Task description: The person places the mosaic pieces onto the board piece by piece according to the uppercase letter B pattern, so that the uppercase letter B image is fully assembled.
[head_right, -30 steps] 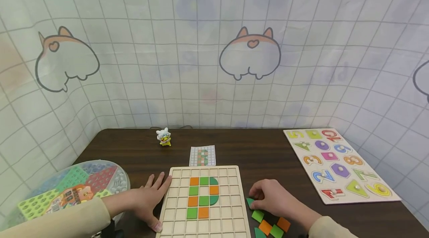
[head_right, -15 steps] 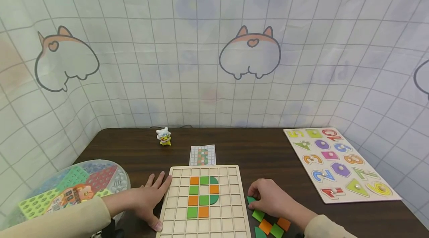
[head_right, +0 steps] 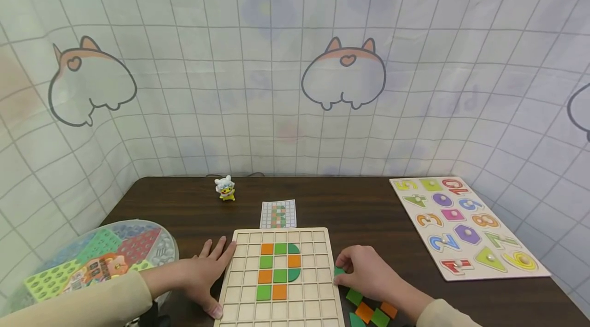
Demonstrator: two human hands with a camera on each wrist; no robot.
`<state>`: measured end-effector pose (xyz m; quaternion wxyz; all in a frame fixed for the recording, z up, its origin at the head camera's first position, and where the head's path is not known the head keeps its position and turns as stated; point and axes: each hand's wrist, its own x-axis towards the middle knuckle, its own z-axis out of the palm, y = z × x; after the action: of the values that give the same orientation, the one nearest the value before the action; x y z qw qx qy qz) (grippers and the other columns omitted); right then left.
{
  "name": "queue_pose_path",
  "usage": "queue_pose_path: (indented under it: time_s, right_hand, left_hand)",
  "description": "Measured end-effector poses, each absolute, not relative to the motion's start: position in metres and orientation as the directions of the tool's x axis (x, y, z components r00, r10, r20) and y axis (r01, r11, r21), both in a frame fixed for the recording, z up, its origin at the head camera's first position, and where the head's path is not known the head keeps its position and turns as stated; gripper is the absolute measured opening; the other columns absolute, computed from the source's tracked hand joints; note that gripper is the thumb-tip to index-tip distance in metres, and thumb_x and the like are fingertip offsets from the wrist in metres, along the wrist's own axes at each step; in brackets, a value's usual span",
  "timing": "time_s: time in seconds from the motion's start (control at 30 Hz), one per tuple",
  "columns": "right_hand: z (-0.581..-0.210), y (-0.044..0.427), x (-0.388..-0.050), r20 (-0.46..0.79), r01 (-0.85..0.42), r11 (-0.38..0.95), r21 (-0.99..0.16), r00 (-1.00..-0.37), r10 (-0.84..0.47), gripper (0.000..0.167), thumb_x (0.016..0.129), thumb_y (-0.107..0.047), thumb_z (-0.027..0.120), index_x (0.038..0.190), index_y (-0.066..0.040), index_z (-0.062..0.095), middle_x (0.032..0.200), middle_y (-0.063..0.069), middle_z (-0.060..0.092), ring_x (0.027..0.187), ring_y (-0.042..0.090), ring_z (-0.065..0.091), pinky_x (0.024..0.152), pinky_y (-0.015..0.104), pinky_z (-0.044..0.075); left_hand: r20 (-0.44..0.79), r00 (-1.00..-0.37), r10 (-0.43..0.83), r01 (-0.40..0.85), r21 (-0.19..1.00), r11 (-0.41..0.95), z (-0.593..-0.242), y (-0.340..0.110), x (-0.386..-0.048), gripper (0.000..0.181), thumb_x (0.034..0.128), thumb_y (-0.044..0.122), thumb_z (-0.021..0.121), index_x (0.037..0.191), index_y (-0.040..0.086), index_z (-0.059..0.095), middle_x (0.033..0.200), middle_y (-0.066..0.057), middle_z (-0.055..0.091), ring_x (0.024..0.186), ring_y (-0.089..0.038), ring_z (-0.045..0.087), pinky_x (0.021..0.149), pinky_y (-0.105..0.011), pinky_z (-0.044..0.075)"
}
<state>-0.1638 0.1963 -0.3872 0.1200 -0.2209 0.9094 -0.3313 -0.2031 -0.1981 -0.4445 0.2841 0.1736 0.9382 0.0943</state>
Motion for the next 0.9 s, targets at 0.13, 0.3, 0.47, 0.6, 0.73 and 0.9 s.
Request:
queue_pose_path:
  time_s: [0.13,0.3,0.47,0.6,0.73,0.9]
  right_hand:
    - [-0.386,0.178,-0.158,-0.057,-0.333,0.651,-0.682,-0.864,-0.501,0.019,0.083,-0.015,0.085,0.093,-0.005,0.072,0.083,-0.004,0.067,0.071,0.001,0.057,0.064,0.021,0.051]
    - [-0.387,0.155,-0.152,-0.061,-0.34,0.624,-0.704,-0.846,-0.529,0.018,0.083,-0.014,0.085,0.092,-0.005,0.072,0.083,-0.003,0.066,0.071,0.001,0.056,0.064,0.022,0.05]
    - [-0.389,0.139,-0.149,-0.068,-0.349,0.617,-0.706,-0.833,-0.549,0.019,0.082,-0.014,0.086,0.09,-0.006,0.071,0.083,-0.002,0.067,0.071,0.002,0.057,0.065,0.022,0.05]
    - [-0.39,0.131,-0.148,-0.053,-0.372,0.614,-0.696,-0.826,-0.561,0.019,0.081,-0.014,0.087,0.088,-0.005,0.071,0.083,-0.003,0.067,0.07,0.002,0.056,0.065,0.022,0.051]
    - [-0.391,0.123,-0.147,-0.052,-0.385,0.623,-0.681,-0.823,-0.566,0.019,0.08,-0.013,0.088,0.086,-0.006,0.071,0.079,-0.005,0.065,0.068,0.0,0.054,0.063,0.022,0.049]
    - [-0.391,0.117,-0.144,-0.059,-0.378,0.633,-0.675,-0.828,-0.557,0.019,0.079,-0.012,0.088,0.084,-0.007,0.071,0.077,-0.006,0.064,0.067,0.0,0.053,0.063,0.021,0.049]
  left_hand:
    - [-0.5,-0.776,0.385,0.27,0.288,0.919,-0.448,-0.2,-0.205,0.152,0.0511,0.08,0.083,0.167,0.023,0.002,0.173,-0.018,-0.007,0.156,-0.05,-0.004,0.113,-0.074,0.025]
    - [-0.499,-0.779,0.38,0.265,0.288,0.92,-0.448,-0.2,-0.206,0.153,0.0503,0.08,0.083,0.167,0.023,0.002,0.172,-0.019,-0.006,0.156,-0.051,-0.003,0.113,-0.075,0.025]
    - [-0.499,-0.782,0.374,0.264,0.278,0.923,-0.443,-0.198,-0.203,0.152,0.0513,0.079,0.084,0.167,0.022,0.003,0.172,-0.019,-0.006,0.156,-0.051,-0.003,0.113,-0.074,0.025]
    - [-0.497,-0.784,0.372,0.265,0.274,0.924,-0.44,-0.196,-0.2,0.151,0.0525,0.078,0.084,0.166,0.021,0.003,0.172,-0.019,-0.005,0.156,-0.051,-0.003,0.113,-0.074,0.025]
    - [-0.497,-0.786,0.367,0.263,0.268,0.927,-0.438,-0.195,-0.199,0.151,0.0524,0.077,0.085,0.166,0.02,0.003,0.172,-0.019,-0.004,0.156,-0.05,-0.002,0.113,-0.073,0.026]
    - [-0.496,-0.789,0.362,0.264,0.258,0.929,-0.437,-0.194,-0.199,0.151,0.0519,0.078,0.084,0.166,0.02,0.004,0.173,-0.019,-0.004,0.157,-0.05,-0.001,0.113,-0.074,0.026]
